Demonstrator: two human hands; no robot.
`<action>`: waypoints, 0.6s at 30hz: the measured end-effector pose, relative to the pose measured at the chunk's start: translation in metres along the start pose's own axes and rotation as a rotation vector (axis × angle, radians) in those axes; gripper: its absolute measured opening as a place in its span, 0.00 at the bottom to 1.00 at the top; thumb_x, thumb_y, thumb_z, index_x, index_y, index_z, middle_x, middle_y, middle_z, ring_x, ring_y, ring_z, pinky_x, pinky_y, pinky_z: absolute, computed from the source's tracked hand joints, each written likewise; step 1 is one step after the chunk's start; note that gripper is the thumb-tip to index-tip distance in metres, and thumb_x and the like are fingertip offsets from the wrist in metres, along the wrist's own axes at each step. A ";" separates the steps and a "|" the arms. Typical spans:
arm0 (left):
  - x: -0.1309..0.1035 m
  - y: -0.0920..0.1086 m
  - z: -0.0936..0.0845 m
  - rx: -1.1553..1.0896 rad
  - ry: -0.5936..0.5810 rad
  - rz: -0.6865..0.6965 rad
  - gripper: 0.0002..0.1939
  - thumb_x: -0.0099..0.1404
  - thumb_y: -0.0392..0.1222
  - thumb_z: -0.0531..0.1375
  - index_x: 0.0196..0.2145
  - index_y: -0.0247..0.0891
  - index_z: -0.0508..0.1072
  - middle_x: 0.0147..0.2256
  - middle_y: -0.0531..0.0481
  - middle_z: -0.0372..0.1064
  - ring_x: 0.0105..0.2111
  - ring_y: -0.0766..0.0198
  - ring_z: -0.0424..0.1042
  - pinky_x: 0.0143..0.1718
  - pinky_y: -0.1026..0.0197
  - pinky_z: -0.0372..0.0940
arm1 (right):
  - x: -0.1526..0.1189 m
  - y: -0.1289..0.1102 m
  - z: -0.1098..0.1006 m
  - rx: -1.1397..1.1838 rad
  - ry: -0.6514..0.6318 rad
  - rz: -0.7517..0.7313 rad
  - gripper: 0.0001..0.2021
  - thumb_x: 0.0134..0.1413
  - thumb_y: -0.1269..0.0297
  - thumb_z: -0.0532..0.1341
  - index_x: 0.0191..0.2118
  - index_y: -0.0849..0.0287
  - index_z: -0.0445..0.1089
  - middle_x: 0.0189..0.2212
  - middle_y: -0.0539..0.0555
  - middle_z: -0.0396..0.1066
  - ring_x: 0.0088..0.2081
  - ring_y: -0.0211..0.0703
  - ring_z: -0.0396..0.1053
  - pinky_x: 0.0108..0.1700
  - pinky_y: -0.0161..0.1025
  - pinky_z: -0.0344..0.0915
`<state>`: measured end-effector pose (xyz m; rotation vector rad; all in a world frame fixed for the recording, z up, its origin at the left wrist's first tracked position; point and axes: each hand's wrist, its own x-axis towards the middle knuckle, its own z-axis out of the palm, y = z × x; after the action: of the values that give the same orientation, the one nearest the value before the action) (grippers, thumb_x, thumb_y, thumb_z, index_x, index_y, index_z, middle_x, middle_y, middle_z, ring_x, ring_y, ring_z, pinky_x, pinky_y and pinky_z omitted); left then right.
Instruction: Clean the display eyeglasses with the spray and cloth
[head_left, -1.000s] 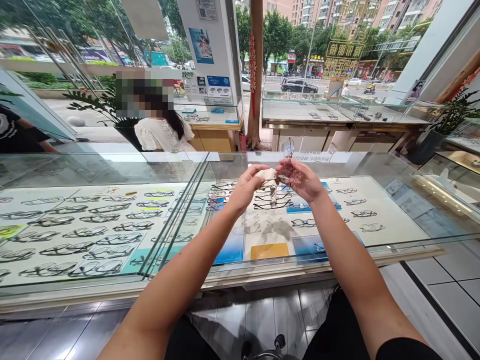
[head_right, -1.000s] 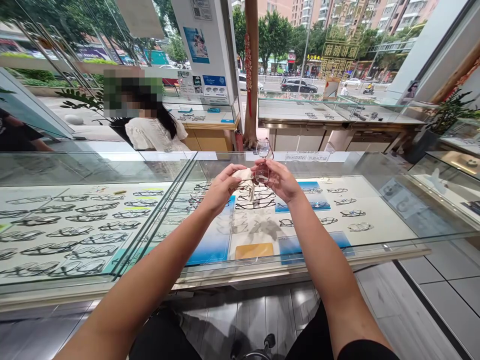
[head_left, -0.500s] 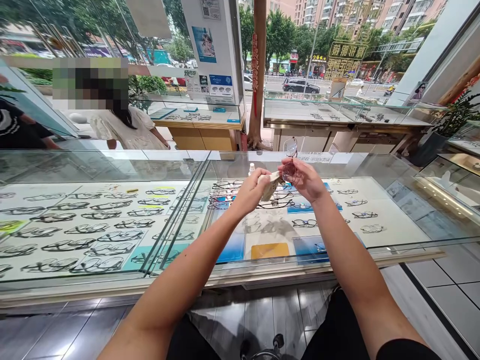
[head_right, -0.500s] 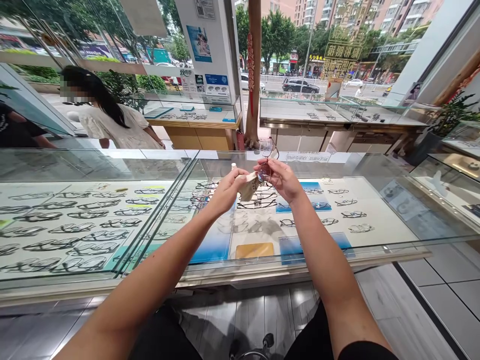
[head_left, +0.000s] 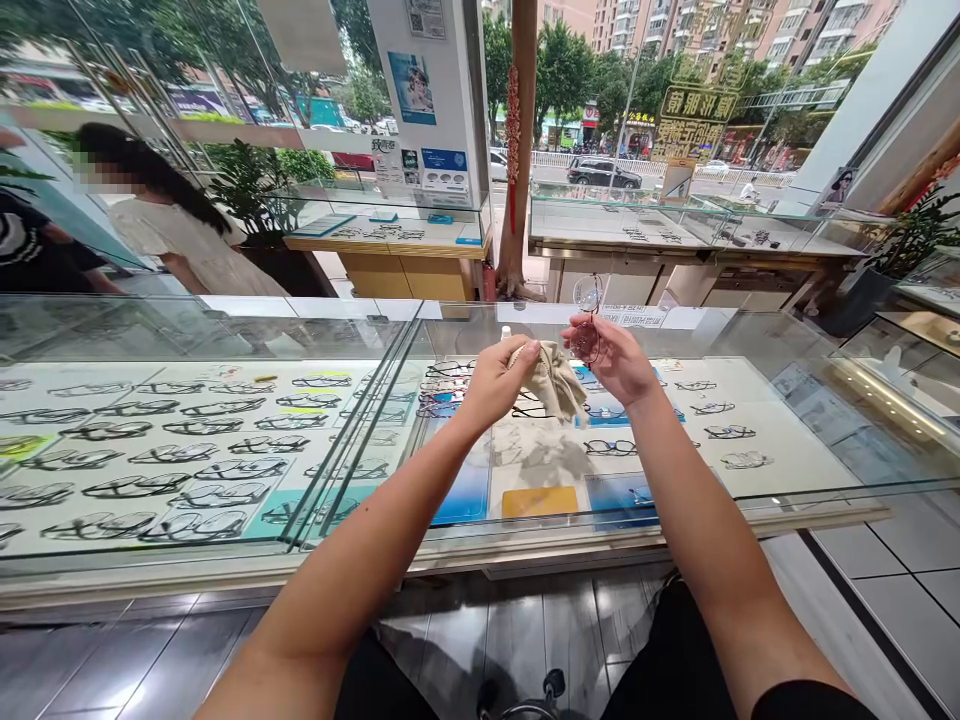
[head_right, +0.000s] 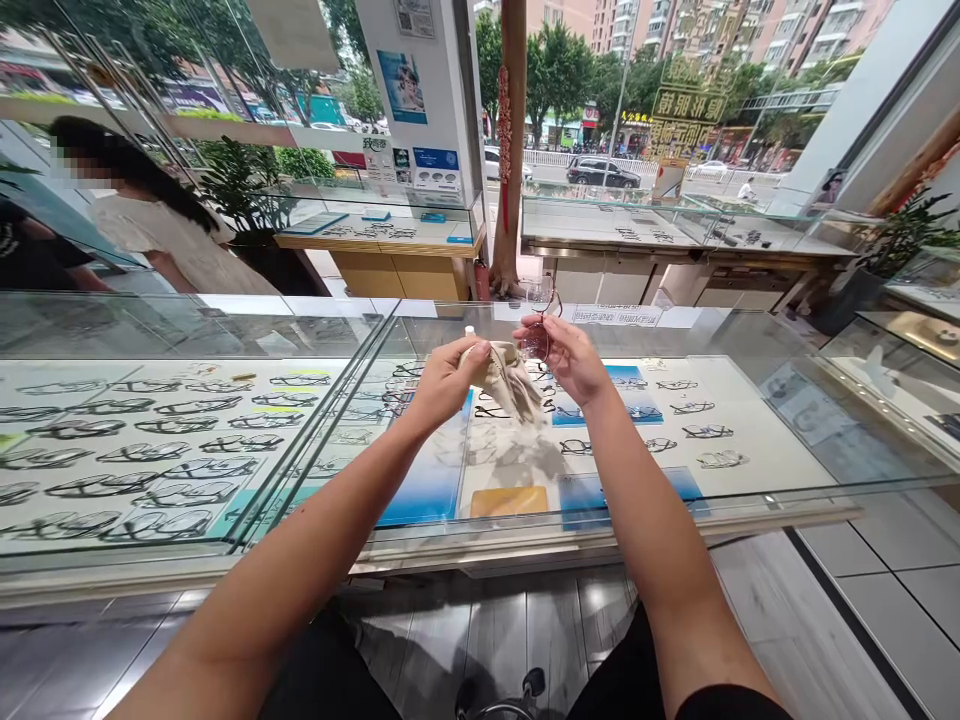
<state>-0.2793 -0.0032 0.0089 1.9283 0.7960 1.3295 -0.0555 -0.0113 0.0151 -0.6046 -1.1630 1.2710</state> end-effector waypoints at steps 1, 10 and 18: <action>0.000 0.001 -0.001 -0.028 0.005 -0.024 0.31 0.76 0.69 0.59 0.29 0.40 0.70 0.29 0.52 0.63 0.32 0.61 0.62 0.37 0.57 0.58 | 0.000 -0.001 0.000 -0.002 0.002 -0.005 0.18 0.56 0.45 0.76 0.44 0.52 0.85 0.38 0.52 0.87 0.41 0.43 0.82 0.44 0.38 0.76; 0.004 0.002 -0.005 -0.413 0.071 -0.232 0.29 0.66 0.66 0.71 0.29 0.41 0.66 0.27 0.55 0.60 0.28 0.65 0.57 0.32 0.62 0.55 | -0.004 0.000 0.007 -0.065 -0.040 0.022 0.18 0.56 0.44 0.76 0.43 0.52 0.87 0.47 0.55 0.86 0.48 0.46 0.79 0.49 0.40 0.74; 0.004 0.013 -0.006 -0.533 -0.033 -0.313 0.25 0.63 0.59 0.73 0.31 0.41 0.64 0.29 0.56 0.60 0.28 0.67 0.57 0.30 0.65 0.55 | -0.002 0.009 0.013 -0.125 -0.059 -0.013 0.18 0.55 0.42 0.76 0.42 0.50 0.88 0.57 0.55 0.84 0.68 0.54 0.72 0.67 0.45 0.68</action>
<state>-0.2826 -0.0072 0.0234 1.3441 0.6164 1.1669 -0.0712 -0.0143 0.0110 -0.6541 -1.3009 1.2183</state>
